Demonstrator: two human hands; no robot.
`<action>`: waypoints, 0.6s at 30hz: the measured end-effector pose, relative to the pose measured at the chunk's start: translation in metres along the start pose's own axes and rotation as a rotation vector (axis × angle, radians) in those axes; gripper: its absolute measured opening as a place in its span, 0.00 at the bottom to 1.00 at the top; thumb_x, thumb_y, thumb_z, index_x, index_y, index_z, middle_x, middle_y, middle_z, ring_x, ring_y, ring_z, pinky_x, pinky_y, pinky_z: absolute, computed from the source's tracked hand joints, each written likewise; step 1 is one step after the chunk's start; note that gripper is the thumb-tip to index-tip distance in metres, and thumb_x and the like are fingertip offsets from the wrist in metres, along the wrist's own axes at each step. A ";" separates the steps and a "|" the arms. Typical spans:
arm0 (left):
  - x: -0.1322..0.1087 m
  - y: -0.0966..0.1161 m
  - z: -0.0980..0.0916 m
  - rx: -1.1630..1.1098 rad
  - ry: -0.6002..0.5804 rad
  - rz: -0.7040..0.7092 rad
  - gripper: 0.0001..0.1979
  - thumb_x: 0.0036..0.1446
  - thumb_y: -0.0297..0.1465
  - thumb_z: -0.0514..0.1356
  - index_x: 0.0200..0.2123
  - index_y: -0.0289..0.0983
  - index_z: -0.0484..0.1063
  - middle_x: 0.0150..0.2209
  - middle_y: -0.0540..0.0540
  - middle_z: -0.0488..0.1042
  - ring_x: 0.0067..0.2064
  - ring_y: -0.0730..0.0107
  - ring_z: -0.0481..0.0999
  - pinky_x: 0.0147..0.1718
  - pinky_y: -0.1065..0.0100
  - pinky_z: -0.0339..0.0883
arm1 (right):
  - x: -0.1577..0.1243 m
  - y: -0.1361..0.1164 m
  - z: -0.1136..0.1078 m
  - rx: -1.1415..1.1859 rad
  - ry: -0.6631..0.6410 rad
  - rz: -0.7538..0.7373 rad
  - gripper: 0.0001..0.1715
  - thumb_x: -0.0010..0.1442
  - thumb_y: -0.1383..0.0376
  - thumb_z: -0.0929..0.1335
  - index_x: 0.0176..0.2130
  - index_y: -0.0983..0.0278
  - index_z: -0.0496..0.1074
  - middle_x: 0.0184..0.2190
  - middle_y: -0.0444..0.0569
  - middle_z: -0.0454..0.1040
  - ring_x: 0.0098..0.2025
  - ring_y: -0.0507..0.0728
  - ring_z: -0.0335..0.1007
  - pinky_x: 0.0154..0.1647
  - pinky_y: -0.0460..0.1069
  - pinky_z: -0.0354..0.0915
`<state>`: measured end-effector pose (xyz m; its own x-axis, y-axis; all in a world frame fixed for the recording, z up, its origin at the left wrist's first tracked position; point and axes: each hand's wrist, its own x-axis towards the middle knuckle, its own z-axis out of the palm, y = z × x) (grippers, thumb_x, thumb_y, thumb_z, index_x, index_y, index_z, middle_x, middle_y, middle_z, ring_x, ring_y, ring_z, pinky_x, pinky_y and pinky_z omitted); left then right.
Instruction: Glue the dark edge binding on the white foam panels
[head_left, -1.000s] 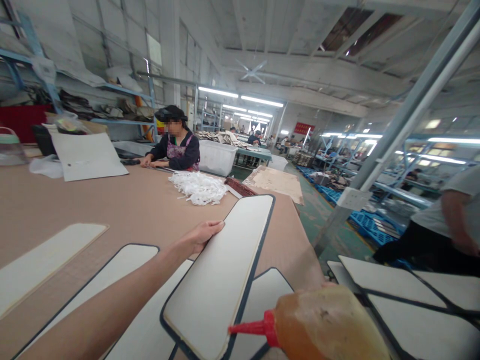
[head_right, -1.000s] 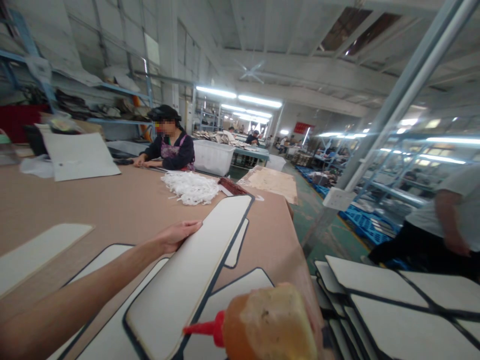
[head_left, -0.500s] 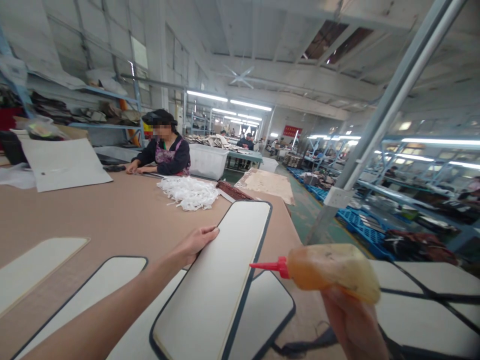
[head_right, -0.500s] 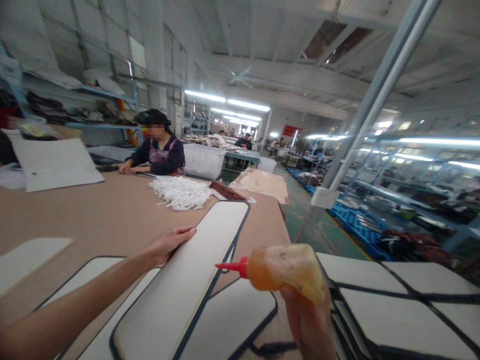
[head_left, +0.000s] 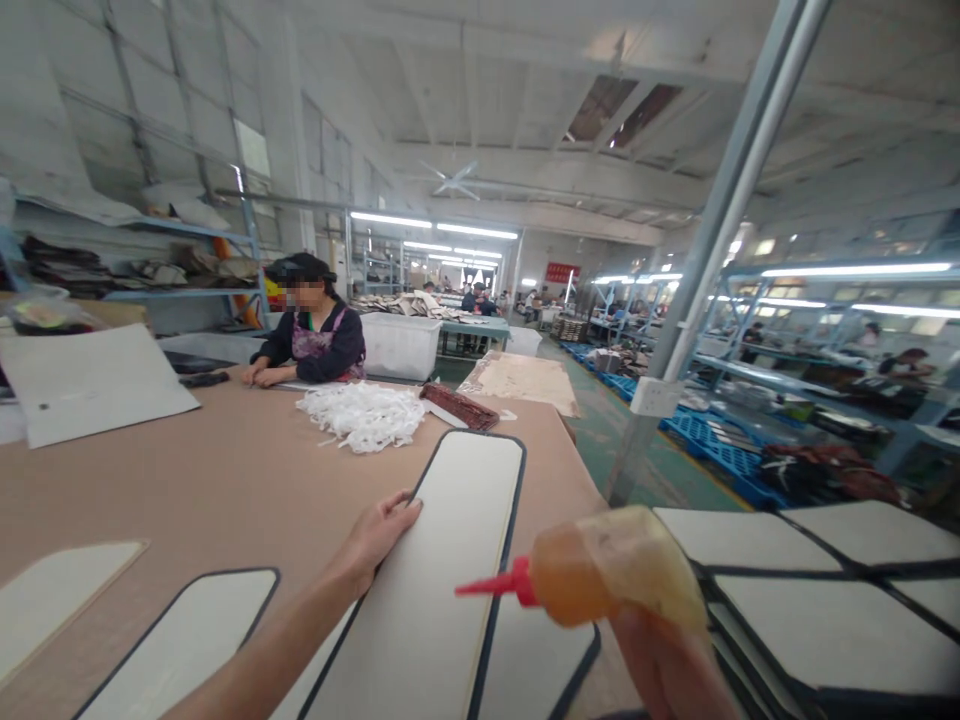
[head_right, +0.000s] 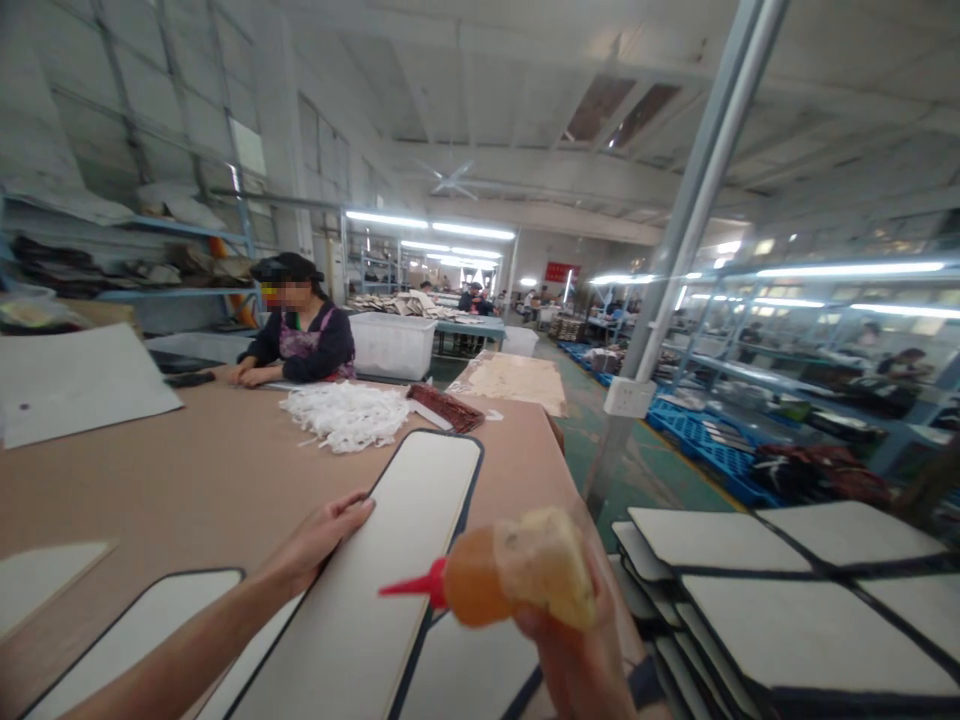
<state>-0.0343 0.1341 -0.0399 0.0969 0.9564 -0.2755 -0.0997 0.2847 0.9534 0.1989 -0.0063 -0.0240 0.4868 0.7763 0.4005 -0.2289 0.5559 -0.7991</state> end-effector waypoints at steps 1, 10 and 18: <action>-0.004 -0.002 0.002 0.019 -0.004 -0.001 0.23 0.52 0.31 0.65 0.50 0.31 0.67 0.28 0.45 0.81 0.26 0.67 0.78 0.24 0.70 0.71 | 0.012 -0.002 0.003 0.046 -0.021 -0.013 0.23 0.38 0.65 0.78 0.37 0.58 0.77 0.32 0.47 0.79 0.31 0.58 0.75 0.32 0.49 0.72; -0.023 -0.009 0.003 0.031 -0.249 -0.004 0.24 0.41 0.46 0.68 0.37 0.35 0.74 0.28 0.46 0.81 0.28 0.65 0.78 0.27 0.71 0.69 | 0.047 0.012 0.004 0.091 0.027 0.004 0.27 0.34 0.70 0.79 0.38 0.61 0.74 0.30 0.43 0.77 0.31 0.53 0.72 0.32 0.44 0.69; -0.029 0.003 0.003 -0.077 -0.315 -0.035 0.28 0.34 0.34 0.73 0.42 0.35 0.73 0.38 0.43 0.81 0.42 0.56 0.79 0.35 0.67 0.72 | 0.019 0.023 0.001 0.081 -0.012 0.053 0.28 0.37 0.67 0.78 0.41 0.60 0.74 0.34 0.49 0.78 0.35 0.58 0.74 0.36 0.49 0.70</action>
<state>-0.0349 0.1070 -0.0286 0.4021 0.8823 -0.2446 -0.1645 0.3325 0.9287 0.2017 0.0214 -0.0339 0.4627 0.8081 0.3645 -0.3218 0.5362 -0.7803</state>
